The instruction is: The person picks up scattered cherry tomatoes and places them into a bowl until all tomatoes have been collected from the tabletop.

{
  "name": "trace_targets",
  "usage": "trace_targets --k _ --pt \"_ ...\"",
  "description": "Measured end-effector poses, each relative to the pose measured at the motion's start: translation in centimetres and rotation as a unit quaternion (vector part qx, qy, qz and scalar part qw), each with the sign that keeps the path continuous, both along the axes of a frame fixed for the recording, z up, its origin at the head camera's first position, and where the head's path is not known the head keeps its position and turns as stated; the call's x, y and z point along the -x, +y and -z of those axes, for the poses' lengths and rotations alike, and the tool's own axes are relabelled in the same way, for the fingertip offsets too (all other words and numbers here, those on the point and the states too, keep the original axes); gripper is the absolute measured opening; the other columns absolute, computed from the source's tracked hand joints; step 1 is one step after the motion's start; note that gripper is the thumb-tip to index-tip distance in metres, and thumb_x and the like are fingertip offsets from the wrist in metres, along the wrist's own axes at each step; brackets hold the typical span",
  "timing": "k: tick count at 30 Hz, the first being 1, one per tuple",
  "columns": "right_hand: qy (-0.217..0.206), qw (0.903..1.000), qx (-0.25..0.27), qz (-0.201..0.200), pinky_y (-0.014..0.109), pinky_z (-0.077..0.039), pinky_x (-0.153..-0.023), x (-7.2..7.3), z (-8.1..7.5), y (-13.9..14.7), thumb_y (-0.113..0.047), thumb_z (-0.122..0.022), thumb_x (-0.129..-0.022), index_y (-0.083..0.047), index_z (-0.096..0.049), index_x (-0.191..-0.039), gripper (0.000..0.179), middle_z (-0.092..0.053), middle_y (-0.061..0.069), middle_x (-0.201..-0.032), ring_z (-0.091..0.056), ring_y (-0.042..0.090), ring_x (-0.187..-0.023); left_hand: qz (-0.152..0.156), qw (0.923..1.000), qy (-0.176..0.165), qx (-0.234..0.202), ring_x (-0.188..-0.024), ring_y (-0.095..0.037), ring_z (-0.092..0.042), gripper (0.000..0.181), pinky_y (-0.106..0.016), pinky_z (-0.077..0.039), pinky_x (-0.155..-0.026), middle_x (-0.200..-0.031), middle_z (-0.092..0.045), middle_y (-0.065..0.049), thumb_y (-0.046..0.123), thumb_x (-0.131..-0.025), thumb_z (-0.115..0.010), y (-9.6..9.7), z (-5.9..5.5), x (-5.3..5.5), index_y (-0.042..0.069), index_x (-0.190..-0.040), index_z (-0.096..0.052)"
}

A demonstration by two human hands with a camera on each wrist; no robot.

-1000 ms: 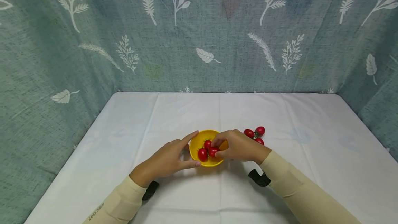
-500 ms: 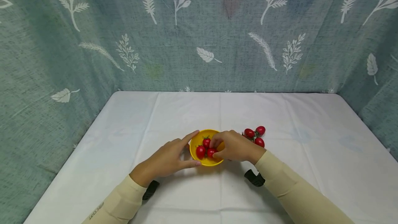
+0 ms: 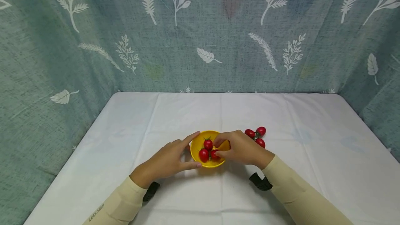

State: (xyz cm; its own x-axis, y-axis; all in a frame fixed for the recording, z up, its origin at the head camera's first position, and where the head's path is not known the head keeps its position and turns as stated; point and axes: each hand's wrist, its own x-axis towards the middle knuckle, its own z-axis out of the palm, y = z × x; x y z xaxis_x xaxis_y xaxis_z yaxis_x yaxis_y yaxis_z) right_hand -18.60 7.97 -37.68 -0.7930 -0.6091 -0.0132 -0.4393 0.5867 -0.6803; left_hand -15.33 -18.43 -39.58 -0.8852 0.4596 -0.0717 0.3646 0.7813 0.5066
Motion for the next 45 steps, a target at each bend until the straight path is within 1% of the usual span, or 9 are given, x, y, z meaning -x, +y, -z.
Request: trace_targets --k 2,3,9,15,21,25,34,41,45 --pt "0.017 0.9998 0.003 0.004 0.029 -0.057 -0.086 -0.2 -0.2 0.3 -0.019 -0.078 -0.087 -0.013 -0.074 -0.108 0.022 -0.074 -0.002 -0.105 -0.065 0.015 -0.101 -0.002 1.0000 0.002 0.003 -0.086 -0.011 -0.051 0.096 -0.030 -0.043 -0.074 -0.100 -0.062 0.005 0.066 -0.081 -0.071 0.0 0.0 0.0 0.034 -0.159 -0.025" --pt "0.024 0.9997 0.004 0.006 0.028 -0.056 -0.084 -0.3 -0.3 0.5 -0.018 -0.078 -0.087 -0.013 -0.074 -0.108 0.022 -0.074 -0.002 -0.106 -0.065 0.015 -0.099 -0.003 1.0000 0.003 0.005 -0.086 -0.011 -0.051 0.096 -0.030 -0.043 -0.074 -0.100 -0.062 0.005 0.067 -0.081 -0.070 0.0 0.0 0.0 0.034 -0.159 -0.025" --pt "0.070 0.9973 0.019 0.012 0.022 -0.052 -0.069 -0.8 -0.5 1.4 -0.018 -0.079 -0.087 -0.013 -0.075 -0.108 0.022 -0.074 -0.001 -0.105 -0.058 0.013 -0.080 -0.004 0.9999 0.009 0.010 -0.087 -0.010 -0.051 0.096 -0.028 -0.043 -0.075 -0.101 -0.062 0.006 0.067 -0.081 -0.071 -0.1 0.0 0.1 0.033 -0.159 -0.026" --pt "0.101 0.9939 0.035 0.028 0.021 -0.051 -0.063 -1.0 -1.0 2.3 -0.015 -0.079 -0.087 -0.012 -0.075 -0.108 0.022 -0.073 -0.001 -0.106 -0.056 0.014 -0.069 -0.002 0.9999 0.010 0.007 -0.089 -0.011 -0.052 0.096 -0.030 -0.045 -0.077 -0.104 -0.063 0.005 0.065 -0.081 -0.072 0.0 0.0 0.1 0.031 -0.159 -0.027" --pt "0.122 0.9904 0.033 0.057 0.021 -0.047 -0.056 -0.5 -1.0 3.0 -0.012 -0.078 -0.087 -0.014 -0.075 -0.108 0.021 -0.073 0.002 -0.104 -0.054 0.015 -0.060 -0.004 0.9998 0.013 0.012 -0.089 -0.011 -0.052 0.096 -0.030 -0.045 -0.078 -0.105 -0.064 0.004 0.063 -0.081 -0.073 0.1 0.0 0.2 0.032 -0.159 -0.026" --pt "0.132 0.9883 0.016 0.075 0.023 -0.048 -0.060 0.0 -0.6 3.3 -0.013 -0.079 -0.086 -0.012 -0.074 -0.110 0.025 -0.073 0.003 -0.108 -0.055 0.015 -0.065 -0.004 0.9998 0.013 0.012 -0.088 -0.010 -0.052 0.096 -0.029 -0.044 -0.076 -0.103 -0.063 0.006 0.063 -0.081 -0.073 0.1 0.0 0.2 0.031 -0.159 -0.027" --pt "0.132 0.9849 -0.051 0.100 0.039 -0.056 -0.089 0.8 0.4 3.6 -0.015 -0.079 -0.086 -0.013 -0.074 -0.117 0.031 -0.071 0.003 -0.116 -0.064 0.021 -0.097 -0.005 0.9999 0.010 0.012 -0.087 -0.010 -0.051 0.097 -0.028 -0.044 -0.075 -0.103 -0.064 0.006 0.064 -0.081 -0.073 0.1 0.0 0.2 0.031 -0.159 -0.026" --pt "0.128 0.9838 -0.077 0.099 0.042 -0.055 -0.094 1.1 1.2 3.7 -0.016 -0.081 -0.084 -0.014 -0.073 -0.118 0.035 -0.071 0.002 -0.118 -0.066 0.023 -0.109 -0.006 0.9999 0.008 0.010 -0.087 -0.010 -0.051 0.097 -0.029 -0.044 -0.076 -0.103 -0.063 0.007 0.064 -0.080 -0.073 0.2 0.0 0.1 0.031 -0.159 -0.027" --pt "0.126 0.9833 -0.091 0.095 0.041 -0.055 -0.093 1.1 1.6 3.6 -0.016 -0.081 -0.084 -0.016 -0.074 -0.118 0.034 -0.072 0.000 -0.117 -0.067 0.021 -0.109 -0.008 0.9999 0.006 0.010 -0.087 -0.009 -0.051 0.097 -0.029 -0.044 -0.076 -0.103 -0.063 0.007 0.064 -0.080 -0.073 0.2 0.1 0.1 0.031 -0.159 -0.027"
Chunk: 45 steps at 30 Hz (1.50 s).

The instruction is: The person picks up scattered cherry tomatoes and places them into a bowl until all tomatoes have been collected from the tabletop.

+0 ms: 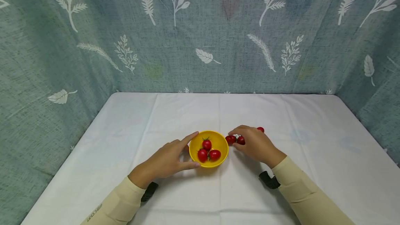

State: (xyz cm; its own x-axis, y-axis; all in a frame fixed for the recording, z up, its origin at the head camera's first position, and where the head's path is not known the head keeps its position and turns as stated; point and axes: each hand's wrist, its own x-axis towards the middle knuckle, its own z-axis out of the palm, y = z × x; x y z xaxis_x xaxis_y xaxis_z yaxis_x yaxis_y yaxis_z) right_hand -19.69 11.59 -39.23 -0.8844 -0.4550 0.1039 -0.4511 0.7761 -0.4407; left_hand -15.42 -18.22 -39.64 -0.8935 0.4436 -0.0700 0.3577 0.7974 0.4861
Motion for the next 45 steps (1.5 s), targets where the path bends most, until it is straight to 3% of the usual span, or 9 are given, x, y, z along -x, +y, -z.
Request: trace_targets --k 10,25,34,45 --pt "-0.019 0.9997 -0.016 0.002 0.030 -0.056 -0.080 -0.14 0.25 -0.23 -0.017 -0.082 -0.083 -0.020 -0.076 -0.114 0.032 -0.072 -0.004 -0.108 -0.062 0.013 -0.089 -0.004 1.0000 -0.002 -0.001 -0.087 -0.009 -0.051 0.097 -0.030 -0.043 -0.076 -0.104 -0.063 0.007 0.067 -0.080 -0.072 -0.06 0.13 -0.17 0.033 -0.158 -0.027" --pt "-0.013 0.9984 -0.055 0.002 0.035 -0.057 -0.082 -0.22 0.23 -0.43 -0.021 -0.084 -0.081 -0.018 -0.075 -0.112 0.032 -0.074 -0.003 -0.102 -0.065 0.015 -0.090 0.001 1.0000 0.002 -0.001 -0.087 -0.010 -0.051 0.097 -0.029 -0.043 -0.076 -0.104 -0.064 0.007 0.062 -0.081 -0.074 -0.02 -0.12 -0.13 0.030 -0.159 -0.027" --pt "-0.001 0.9985 -0.055 -0.003 0.026 -0.052 -0.071 -0.35 0.24 -0.43 -0.020 -0.084 -0.081 -0.019 -0.075 -0.108 0.029 -0.072 -0.005 -0.094 -0.057 0.010 -0.077 0.002 1.0000 0.002 0.002 -0.085 -0.010 -0.049 0.096 -0.028 -0.043 -0.073 -0.103 -0.063 0.006 0.061 -0.081 -0.074 0.06 -0.15 -0.09 0.031 -0.159 -0.027" --pt "0.002 0.9989 -0.046 -0.001 0.024 -0.052 -0.068 -0.48 -0.22 -0.35 -0.022 -0.084 -0.082 -0.018 -0.075 -0.111 0.031 -0.071 -0.005 -0.095 -0.057 0.010 -0.077 0.001 1.0000 -0.003 0.000 -0.088 -0.011 -0.051 0.097 -0.029 -0.044 -0.076 -0.104 -0.063 0.006 0.062 -0.081 -0.074 -0.01 0.02 -0.08 0.031 -0.159 -0.026"
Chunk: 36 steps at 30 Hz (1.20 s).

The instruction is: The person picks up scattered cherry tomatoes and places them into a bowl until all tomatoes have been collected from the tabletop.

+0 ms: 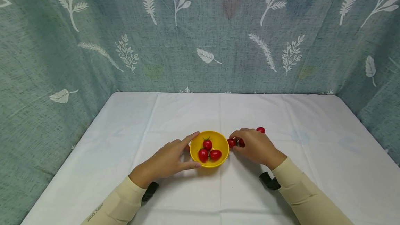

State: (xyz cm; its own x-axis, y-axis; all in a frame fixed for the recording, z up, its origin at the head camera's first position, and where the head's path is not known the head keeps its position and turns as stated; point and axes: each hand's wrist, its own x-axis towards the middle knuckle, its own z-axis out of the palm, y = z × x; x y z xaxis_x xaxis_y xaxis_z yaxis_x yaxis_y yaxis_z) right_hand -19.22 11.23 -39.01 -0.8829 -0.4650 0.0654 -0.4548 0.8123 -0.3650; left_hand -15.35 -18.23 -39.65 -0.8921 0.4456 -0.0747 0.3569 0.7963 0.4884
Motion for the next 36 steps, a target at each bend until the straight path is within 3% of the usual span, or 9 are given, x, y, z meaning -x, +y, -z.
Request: trace_targets --k 7,20,29,36 --pt "0.016 0.9998 0.009 0.000 0.029 -0.055 -0.071 -0.1 -0.6 0.3 -0.022 -0.083 -0.082 -0.017 -0.074 -0.111 0.030 -0.072 -0.003 -0.097 -0.060 0.012 -0.079 0.000 1.0000 -0.001 0.000 -0.090 -0.011 -0.052 0.097 -0.030 -0.045 -0.079 -0.104 -0.064 0.007 0.062 -0.081 -0.074 0.0 0.0 0.0 0.031 -0.159 -0.026" --pt "0.035 0.9990 0.025 0.004 0.024 -0.041 -0.057 -0.1 -1.5 0.5 -0.021 -0.083 -0.083 -0.019 -0.074 -0.111 0.030 -0.063 -0.008 -0.082 -0.048 0.010 -0.066 -0.004 1.0000 -0.006 -0.001 -0.089 -0.011 -0.051 0.097 -0.030 -0.045 -0.077 -0.104 -0.063 0.006 0.064 -0.080 -0.073 0.1 0.1 0.1 0.032 -0.159 -0.026" --pt "0.060 0.9971 0.047 0.003 0.024 -0.041 -0.055 -0.4 -1.9 0.7 -0.018 -0.084 -0.082 -0.020 -0.075 -0.111 0.030 -0.066 -0.005 -0.086 -0.049 0.009 -0.066 -0.005 1.0000 -0.005 0.000 -0.088 -0.011 -0.051 0.097 -0.030 -0.044 -0.075 -0.103 -0.062 0.006 0.063 -0.080 -0.073 0.1 0.0 0.0 0.031 -0.159 -0.027" --pt "0.073 0.9953 0.064 -0.002 0.021 -0.046 -0.059 -0.8 -2.3 0.4 -0.017 -0.085 -0.081 -0.018 -0.074 -0.115 0.036 -0.072 -0.004 -0.099 -0.054 0.009 -0.070 -0.003 1.0000 0.004 -0.001 -0.084 -0.011 -0.050 0.096 -0.029 -0.043 -0.073 -0.099 -0.062 0.007 0.063 -0.080 -0.074 0.1 0.0 0.0 0.031 -0.159 -0.028"
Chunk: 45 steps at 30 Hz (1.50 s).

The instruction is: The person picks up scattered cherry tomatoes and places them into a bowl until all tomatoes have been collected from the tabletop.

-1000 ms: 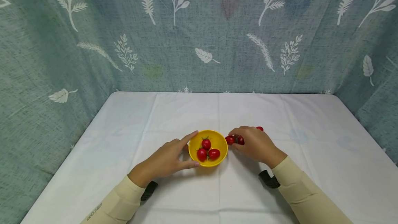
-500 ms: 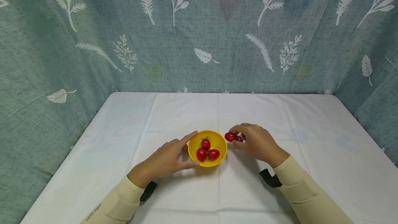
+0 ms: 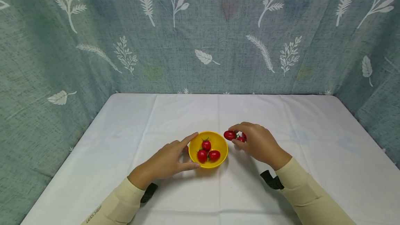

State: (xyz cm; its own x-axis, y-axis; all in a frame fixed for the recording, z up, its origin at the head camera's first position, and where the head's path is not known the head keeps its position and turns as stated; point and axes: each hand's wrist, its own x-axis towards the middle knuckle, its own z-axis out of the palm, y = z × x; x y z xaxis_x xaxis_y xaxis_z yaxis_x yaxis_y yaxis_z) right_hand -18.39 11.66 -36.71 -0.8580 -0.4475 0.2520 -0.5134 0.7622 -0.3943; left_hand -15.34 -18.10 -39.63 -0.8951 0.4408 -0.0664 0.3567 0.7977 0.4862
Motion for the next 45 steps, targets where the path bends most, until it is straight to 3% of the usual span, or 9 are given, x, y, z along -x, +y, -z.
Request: trace_targets --k 4,12,18,24,31,45 --pt "0.007 0.9999 0.013 -0.007 0.022 -0.050 -0.064 -0.3 -0.2 -0.3 -0.016 -0.085 -0.081 -0.017 -0.074 -0.116 0.036 -0.073 -0.003 -0.103 -0.058 0.010 -0.073 -0.001 1.0000 0.005 0.003 -0.079 -0.011 -0.048 0.096 -0.028 -0.042 -0.068 -0.094 -0.060 0.006 0.062 -0.080 -0.075 -0.1 0.1 0.0 0.032 -0.158 -0.028" --pt "0.032 0.9983 0.025 -0.041 0.023 -0.055 -0.071 -0.9 -0.2 -0.9 -0.015 -0.085 -0.081 -0.016 -0.074 -0.115 0.036 -0.074 -0.003 -0.103 -0.068 0.015 -0.081 0.000 1.0000 0.005 0.000 -0.081 -0.011 -0.049 0.096 -0.029 -0.042 -0.071 -0.096 -0.060 0.006 0.063 -0.080 -0.074 -0.2 0.2 0.0 0.032 -0.158 -0.028" --pt "0.011 0.9980 0.022 -0.058 0.018 -0.050 -0.064 -1.2 -0.2 -1.6 -0.020 -0.083 -0.083 -0.017 -0.073 -0.117 0.035 -0.073 -0.005 -0.103 -0.060 0.010 -0.072 0.000 1.0000 0.002 -0.001 -0.085 -0.011 -0.051 0.096 -0.030 -0.045 -0.075 -0.101 -0.063 0.005 0.065 -0.080 -0.072 -0.2 0.3 0.1 0.033 -0.158 -0.027" --pt "0.007 0.9975 -0.005 -0.071 0.025 -0.057 -0.075 -1.3 0.1 -2.6 -0.023 -0.083 -0.083 -0.016 -0.073 -0.116 0.035 -0.074 -0.003 -0.104 -0.070 0.017 -0.090 0.005 1.0000 0.003 -0.004 -0.083 -0.011 -0.050 0.096 -0.029 -0.044 -0.072 -0.099 -0.062 0.005 0.064 -0.081 -0.073 -0.3 0.1 0.0 0.032 -0.159 -0.027" --pt "-0.028 0.9968 -0.043 -0.062 0.029 -0.058 -0.080 -1.0 0.4 -3.6 -0.027 -0.082 -0.084 -0.019 -0.073 -0.118 0.035 -0.073 -0.003 -0.109 -0.069 0.013 -0.095 0.016 0.9998 0.003 -0.010 -0.087 -0.012 -0.053 0.095 -0.031 -0.044 -0.075 -0.101 -0.063 0.005 0.062 -0.083 -0.072 -0.3 0.0 -0.1 0.030 -0.159 -0.026" --pt "-0.051 0.9935 -0.030 -0.097 0.031 -0.058 -0.087 -0.7 1.1 -4.3 -0.023 -0.080 -0.086 -0.017 -0.073 -0.117 0.032 -0.073 0.000 -0.117 -0.069 0.017 -0.105 0.022 0.9996 0.006 -0.015 -0.088 -0.011 -0.054 0.095 -0.030 -0.044 -0.076 -0.103 -0.064 0.008 0.065 -0.083 -0.069 -0.5 0.1 -0.1 0.030 -0.159 -0.025"
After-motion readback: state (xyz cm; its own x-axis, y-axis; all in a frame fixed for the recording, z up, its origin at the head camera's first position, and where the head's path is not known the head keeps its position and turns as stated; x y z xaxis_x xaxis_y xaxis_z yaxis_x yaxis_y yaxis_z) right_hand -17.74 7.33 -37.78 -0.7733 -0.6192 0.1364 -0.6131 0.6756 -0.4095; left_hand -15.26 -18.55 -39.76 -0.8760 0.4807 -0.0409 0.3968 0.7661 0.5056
